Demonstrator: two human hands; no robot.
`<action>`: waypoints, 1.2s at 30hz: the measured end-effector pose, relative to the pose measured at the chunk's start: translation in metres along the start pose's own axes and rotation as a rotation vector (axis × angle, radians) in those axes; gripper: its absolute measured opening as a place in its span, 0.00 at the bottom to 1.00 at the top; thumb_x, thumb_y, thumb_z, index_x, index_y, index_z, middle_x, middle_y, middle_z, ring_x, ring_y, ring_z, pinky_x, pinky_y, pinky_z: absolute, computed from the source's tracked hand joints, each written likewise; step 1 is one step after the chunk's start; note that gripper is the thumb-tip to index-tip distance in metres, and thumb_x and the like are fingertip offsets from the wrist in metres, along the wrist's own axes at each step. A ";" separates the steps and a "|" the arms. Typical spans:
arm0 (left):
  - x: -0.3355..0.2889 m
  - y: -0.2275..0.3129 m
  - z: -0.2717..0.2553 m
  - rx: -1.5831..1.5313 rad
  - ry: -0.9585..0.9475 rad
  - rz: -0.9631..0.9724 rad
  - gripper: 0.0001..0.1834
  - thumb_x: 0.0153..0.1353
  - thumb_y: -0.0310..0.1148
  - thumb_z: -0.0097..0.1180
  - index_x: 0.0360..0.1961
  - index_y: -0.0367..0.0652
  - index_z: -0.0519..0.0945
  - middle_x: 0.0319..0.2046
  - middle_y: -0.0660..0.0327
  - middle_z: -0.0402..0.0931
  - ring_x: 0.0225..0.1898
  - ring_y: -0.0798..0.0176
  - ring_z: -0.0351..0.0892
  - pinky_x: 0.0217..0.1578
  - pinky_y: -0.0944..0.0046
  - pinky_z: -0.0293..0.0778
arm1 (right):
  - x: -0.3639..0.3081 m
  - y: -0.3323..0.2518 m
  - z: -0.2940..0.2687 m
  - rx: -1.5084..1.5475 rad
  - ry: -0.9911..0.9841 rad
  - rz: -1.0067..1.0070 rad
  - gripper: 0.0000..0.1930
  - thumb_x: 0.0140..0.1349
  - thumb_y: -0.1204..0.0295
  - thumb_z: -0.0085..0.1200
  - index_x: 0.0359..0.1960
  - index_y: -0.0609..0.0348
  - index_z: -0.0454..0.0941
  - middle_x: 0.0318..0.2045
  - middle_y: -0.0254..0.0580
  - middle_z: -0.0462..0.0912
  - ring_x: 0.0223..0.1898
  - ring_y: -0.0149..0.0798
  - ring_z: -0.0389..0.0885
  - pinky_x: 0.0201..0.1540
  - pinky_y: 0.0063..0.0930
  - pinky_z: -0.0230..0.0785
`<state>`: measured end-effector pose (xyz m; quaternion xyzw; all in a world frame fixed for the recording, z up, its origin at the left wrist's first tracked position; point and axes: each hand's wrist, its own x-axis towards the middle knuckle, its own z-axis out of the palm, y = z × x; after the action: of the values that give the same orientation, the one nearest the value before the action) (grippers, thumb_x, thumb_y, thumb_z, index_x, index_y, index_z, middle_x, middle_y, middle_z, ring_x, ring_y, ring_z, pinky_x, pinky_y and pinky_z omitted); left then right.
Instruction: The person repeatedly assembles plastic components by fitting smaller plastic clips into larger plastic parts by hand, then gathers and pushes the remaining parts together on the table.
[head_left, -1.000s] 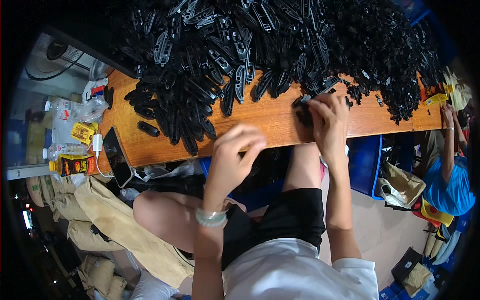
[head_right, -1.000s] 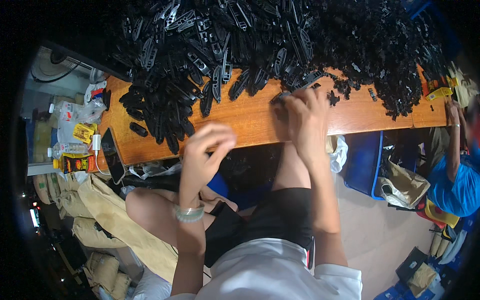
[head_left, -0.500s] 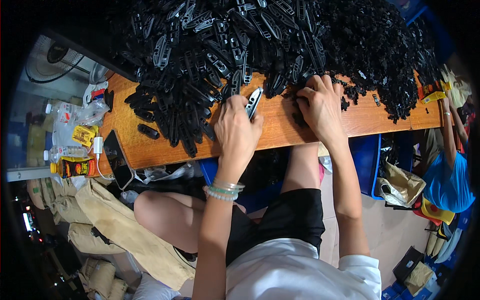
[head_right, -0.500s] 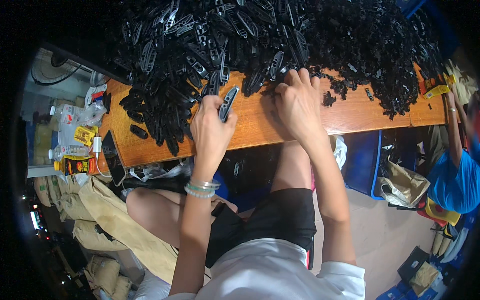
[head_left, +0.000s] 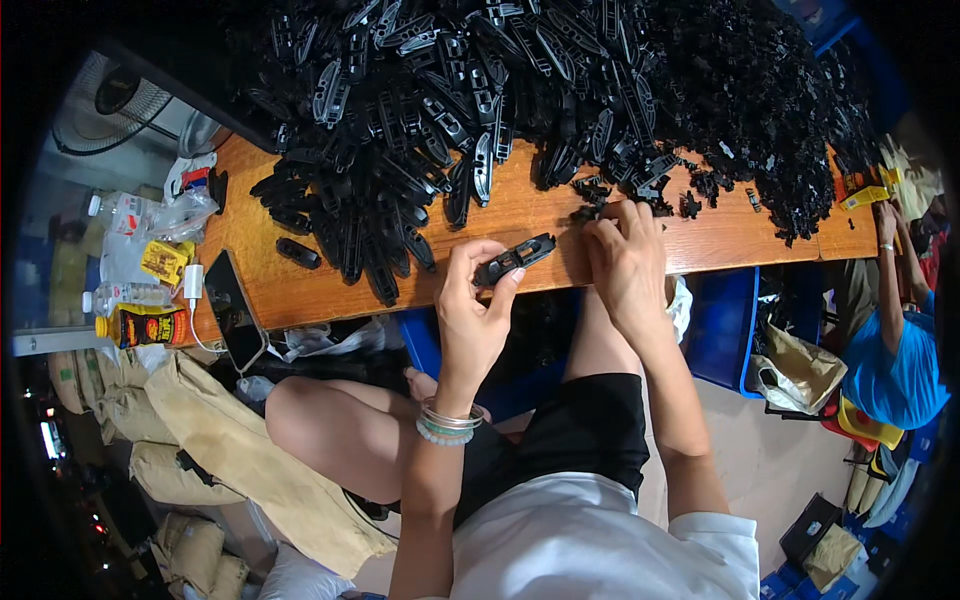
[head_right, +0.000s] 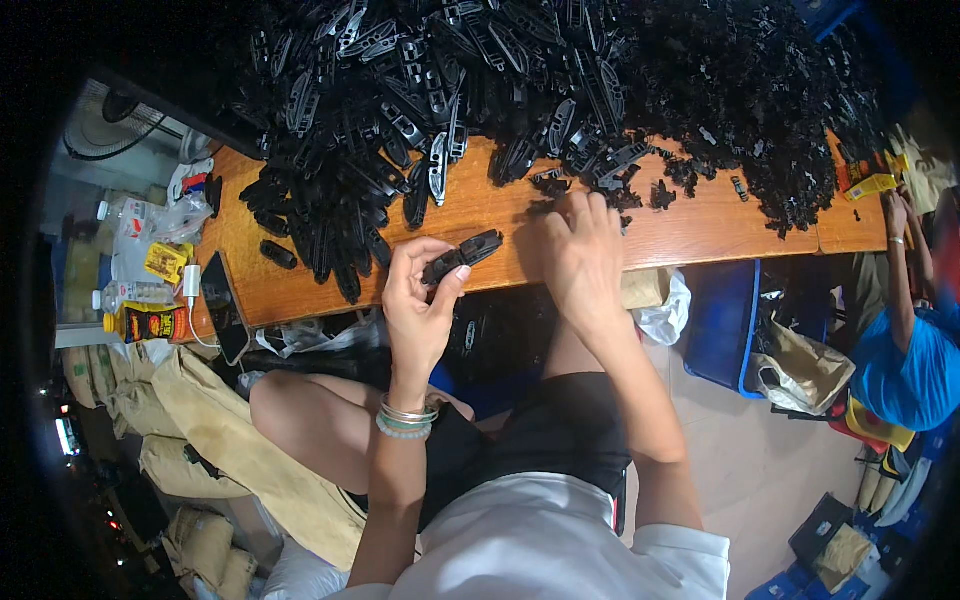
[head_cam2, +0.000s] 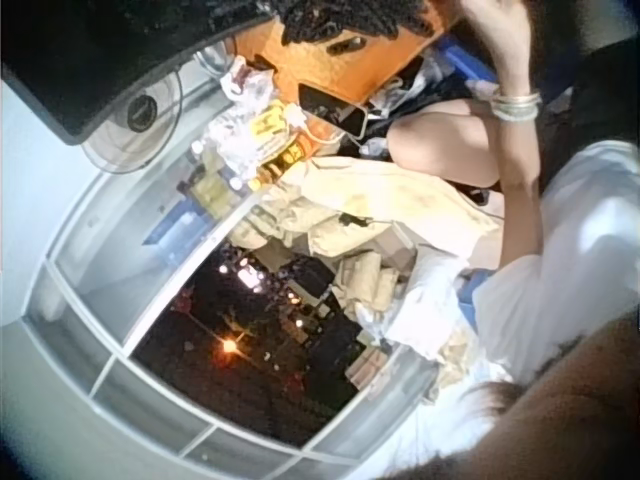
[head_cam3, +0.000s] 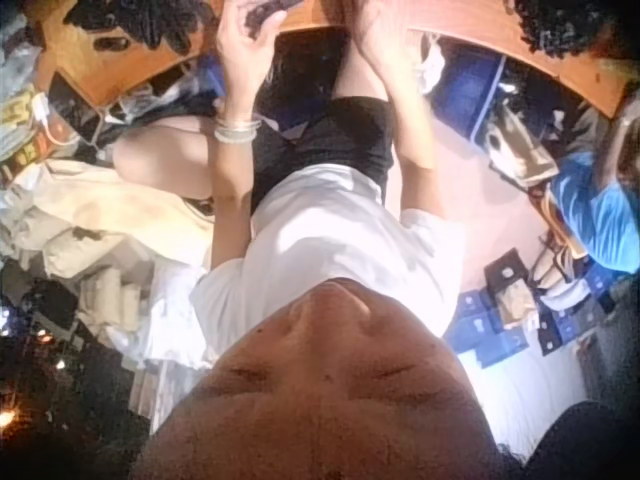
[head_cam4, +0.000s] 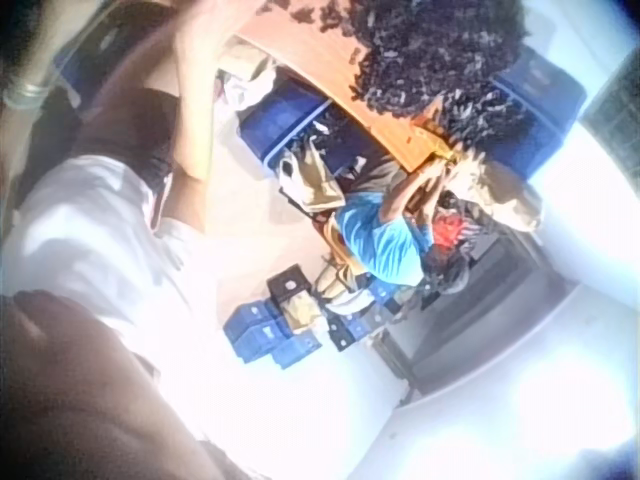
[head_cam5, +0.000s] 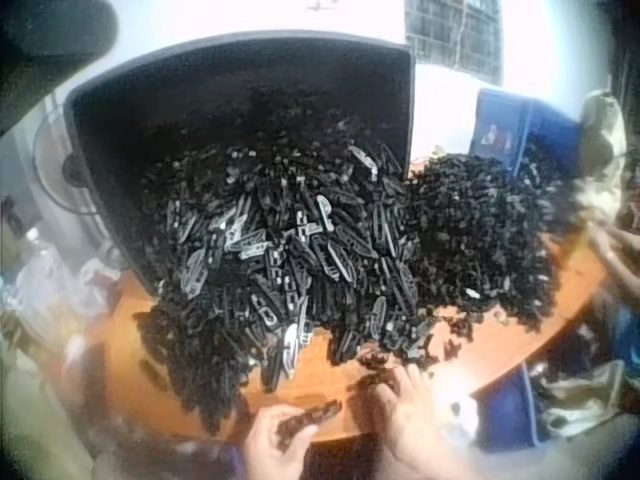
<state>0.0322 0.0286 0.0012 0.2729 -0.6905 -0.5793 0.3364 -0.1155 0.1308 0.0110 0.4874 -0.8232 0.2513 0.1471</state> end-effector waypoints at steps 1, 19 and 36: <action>0.000 0.000 0.000 -0.013 -0.005 -0.010 0.13 0.55 0.17 0.56 0.41 0.34 0.71 0.35 0.60 0.74 0.31 0.76 0.72 0.29 0.77 0.71 | -0.002 0.000 0.003 0.000 -0.001 -0.020 0.07 0.48 0.80 0.55 0.30 0.61 0.77 0.32 0.43 0.74 0.36 0.45 0.70 0.39 0.36 0.64; -0.011 0.019 -0.003 -0.172 -0.160 -0.121 0.12 0.51 0.18 0.60 0.40 0.33 0.78 0.32 0.63 0.75 0.34 0.73 0.74 0.33 0.75 0.70 | -0.025 -0.019 -0.006 1.458 0.105 0.372 0.07 0.59 0.84 0.48 0.37 0.72 0.77 0.36 0.47 0.75 0.27 0.34 0.78 0.31 0.23 0.73; -0.027 0.021 -0.003 -0.256 -0.188 -0.141 0.13 0.54 0.18 0.58 0.42 0.29 0.74 0.35 0.56 0.79 0.37 0.69 0.80 0.38 0.73 0.77 | -0.038 -0.046 -0.015 1.225 0.014 0.403 0.04 0.56 0.83 0.54 0.34 0.68 0.78 0.36 0.44 0.79 0.39 0.34 0.77 0.43 0.24 0.68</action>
<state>0.0515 0.0512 0.0185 0.2202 -0.6188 -0.7075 0.2608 -0.0567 0.1490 0.0175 0.3170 -0.6051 0.7017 -0.2024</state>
